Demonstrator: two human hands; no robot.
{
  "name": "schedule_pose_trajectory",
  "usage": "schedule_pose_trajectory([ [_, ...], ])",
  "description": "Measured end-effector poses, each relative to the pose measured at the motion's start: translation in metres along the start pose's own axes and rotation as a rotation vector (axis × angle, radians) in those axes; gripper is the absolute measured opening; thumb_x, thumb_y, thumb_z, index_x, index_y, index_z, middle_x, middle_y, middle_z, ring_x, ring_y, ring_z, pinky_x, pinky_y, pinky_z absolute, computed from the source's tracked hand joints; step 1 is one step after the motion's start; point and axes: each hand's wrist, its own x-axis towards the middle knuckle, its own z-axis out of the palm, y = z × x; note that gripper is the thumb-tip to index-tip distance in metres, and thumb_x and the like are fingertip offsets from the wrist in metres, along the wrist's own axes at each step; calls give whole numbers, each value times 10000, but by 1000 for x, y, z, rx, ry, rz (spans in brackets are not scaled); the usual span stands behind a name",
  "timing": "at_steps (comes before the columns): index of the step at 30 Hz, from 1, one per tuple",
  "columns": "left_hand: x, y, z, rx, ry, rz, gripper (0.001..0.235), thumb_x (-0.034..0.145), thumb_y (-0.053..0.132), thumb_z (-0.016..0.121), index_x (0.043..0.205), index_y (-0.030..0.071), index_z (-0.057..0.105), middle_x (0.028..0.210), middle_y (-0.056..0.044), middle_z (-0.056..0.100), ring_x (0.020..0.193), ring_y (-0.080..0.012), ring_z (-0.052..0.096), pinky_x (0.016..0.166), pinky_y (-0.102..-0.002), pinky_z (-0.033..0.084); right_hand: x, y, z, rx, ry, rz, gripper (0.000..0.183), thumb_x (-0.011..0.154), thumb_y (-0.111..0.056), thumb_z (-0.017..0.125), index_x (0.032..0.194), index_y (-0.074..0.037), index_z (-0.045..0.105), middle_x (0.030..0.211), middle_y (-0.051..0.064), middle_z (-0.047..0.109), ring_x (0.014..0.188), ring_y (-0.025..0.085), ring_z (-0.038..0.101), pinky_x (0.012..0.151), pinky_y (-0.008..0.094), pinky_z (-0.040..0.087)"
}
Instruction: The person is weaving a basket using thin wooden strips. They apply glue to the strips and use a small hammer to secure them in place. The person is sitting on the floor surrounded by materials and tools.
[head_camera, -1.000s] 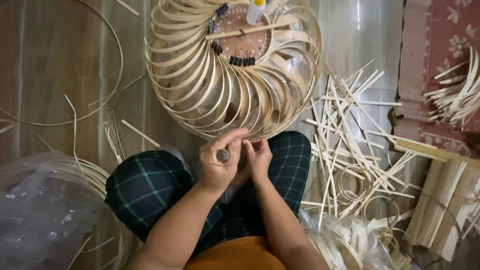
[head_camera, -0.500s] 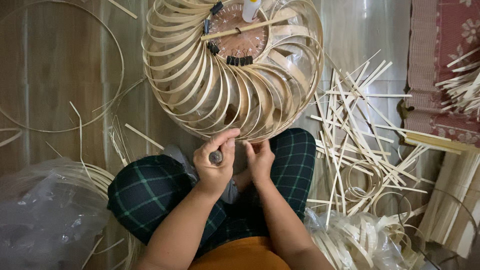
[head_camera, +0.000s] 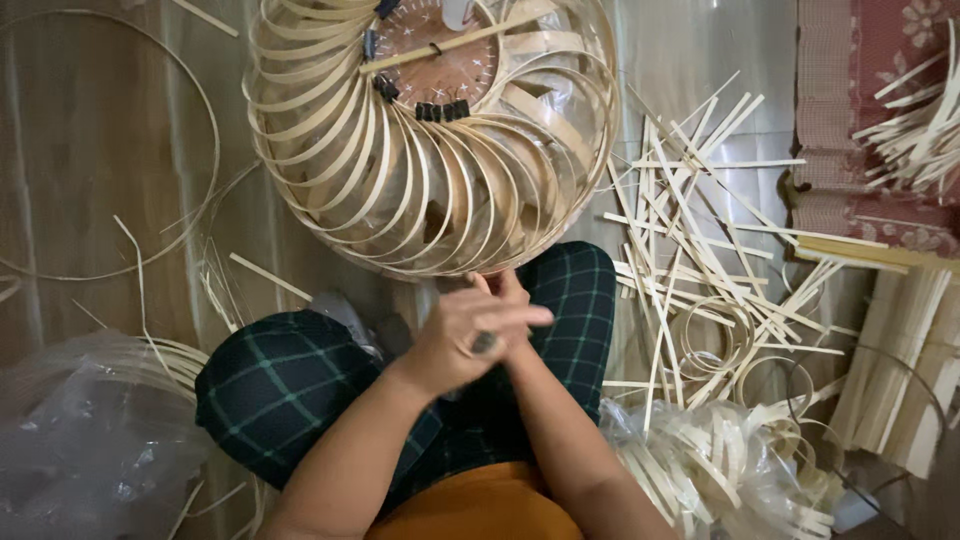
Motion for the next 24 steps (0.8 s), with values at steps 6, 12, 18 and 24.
schedule_pose_trajectory([
  [6,2,5,23,54,-20,5,213,1039,214,662,1244,187,715,927,-81,747,841,-267,750,795,-382,571,-16,-23,-32,-537,-82,-72,294,961,-241,717,1139,-11,675,1048,111,745,936,165,683,847,316,551],
  [12,14,9,29,113,-100,-38,359,931,313,713,1233,120,707,839,-100,699,793,-258,700,797,-403,551,-26,-32,-18,567,-343,22,409,996,-398,618,1225,-59,624,1251,88,659,1182,210,630,1055,336,489],
  [18,-11,-17,9,155,221,-286,347,1025,305,622,1273,63,641,1195,-164,694,1113,-331,675,958,-431,534,0,-83,-41,329,207,144,253,964,-258,704,1079,-42,639,942,93,718,779,193,676,731,322,569],
  [24,-70,-80,11,533,-252,-910,360,999,355,634,1289,142,615,1341,-108,647,1211,-330,653,1031,-444,531,-28,-123,-108,-32,200,-100,201,1008,-215,665,1115,-46,650,980,133,753,793,185,707,776,299,582],
])
